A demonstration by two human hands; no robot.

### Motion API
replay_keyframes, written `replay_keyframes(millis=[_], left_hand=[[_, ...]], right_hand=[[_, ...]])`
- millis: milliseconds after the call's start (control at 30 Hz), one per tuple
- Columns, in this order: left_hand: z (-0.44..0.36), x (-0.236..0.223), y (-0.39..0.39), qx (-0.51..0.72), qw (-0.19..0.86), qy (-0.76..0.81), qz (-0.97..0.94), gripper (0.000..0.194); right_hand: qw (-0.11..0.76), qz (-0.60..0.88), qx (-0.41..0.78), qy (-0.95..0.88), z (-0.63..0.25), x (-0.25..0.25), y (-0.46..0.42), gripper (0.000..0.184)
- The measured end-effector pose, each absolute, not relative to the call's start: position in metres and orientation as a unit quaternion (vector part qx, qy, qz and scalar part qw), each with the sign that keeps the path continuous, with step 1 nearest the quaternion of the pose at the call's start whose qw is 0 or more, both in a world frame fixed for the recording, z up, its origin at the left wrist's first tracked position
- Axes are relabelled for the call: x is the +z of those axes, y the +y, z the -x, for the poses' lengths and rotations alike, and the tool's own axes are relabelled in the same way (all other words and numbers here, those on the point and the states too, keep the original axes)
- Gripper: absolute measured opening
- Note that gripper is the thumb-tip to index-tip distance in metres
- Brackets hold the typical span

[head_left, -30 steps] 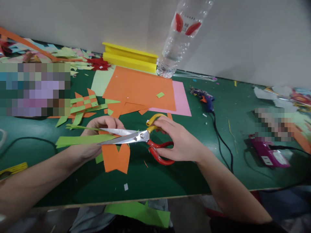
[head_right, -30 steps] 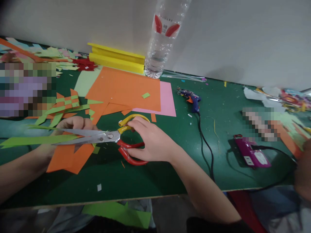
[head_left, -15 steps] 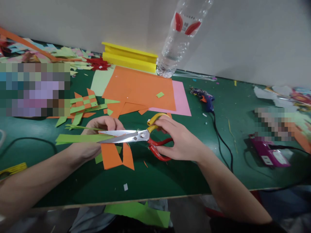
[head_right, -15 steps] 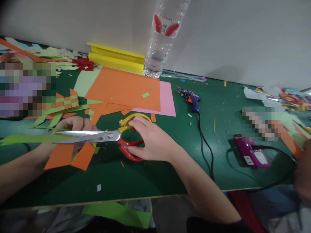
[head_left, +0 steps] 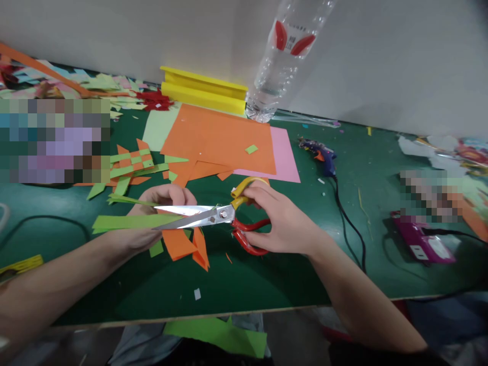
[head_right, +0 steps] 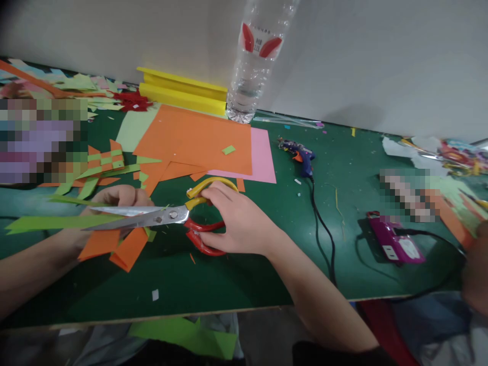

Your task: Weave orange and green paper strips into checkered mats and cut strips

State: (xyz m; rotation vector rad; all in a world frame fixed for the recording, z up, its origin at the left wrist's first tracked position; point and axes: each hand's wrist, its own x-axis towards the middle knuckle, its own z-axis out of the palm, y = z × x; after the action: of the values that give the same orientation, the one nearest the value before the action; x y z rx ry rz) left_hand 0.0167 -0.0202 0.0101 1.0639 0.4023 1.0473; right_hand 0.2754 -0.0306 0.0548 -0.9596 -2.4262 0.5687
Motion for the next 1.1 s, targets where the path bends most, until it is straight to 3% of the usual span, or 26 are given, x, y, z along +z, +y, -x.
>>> replay_keyframes(millis=[367,567,800,933,1100], left_hand=[[-0.018,0.015,-0.022,0.458,0.721,0.186,-0.485,0.036],[-0.019,0.017,-0.022,0.494,0.666,0.246,-0.503,0.032],[-0.016,0.017,-0.018,0.512,0.655,0.227,-0.507,0.024],[-0.015,0.019,-0.019,0.499,0.658,0.243,-0.509,0.022],[-0.016,0.024,-0.024,0.468,0.662,0.398,-0.429,0.03]], right_hand=[[0.22,0.352,0.211,-0.885,-0.278,0.055,-0.031,0.034],[0.273,0.362,0.21,-0.866,-0.279,0.056,-0.03,0.038],[0.347,0.539,0.148,-0.753,-0.285,0.046,-0.016,0.034],[0.321,0.597,0.077,-0.731,-0.294,0.038,-0.003,0.041],[0.28,0.635,0.03,-0.719,-0.304,0.027,0.008,0.04]])
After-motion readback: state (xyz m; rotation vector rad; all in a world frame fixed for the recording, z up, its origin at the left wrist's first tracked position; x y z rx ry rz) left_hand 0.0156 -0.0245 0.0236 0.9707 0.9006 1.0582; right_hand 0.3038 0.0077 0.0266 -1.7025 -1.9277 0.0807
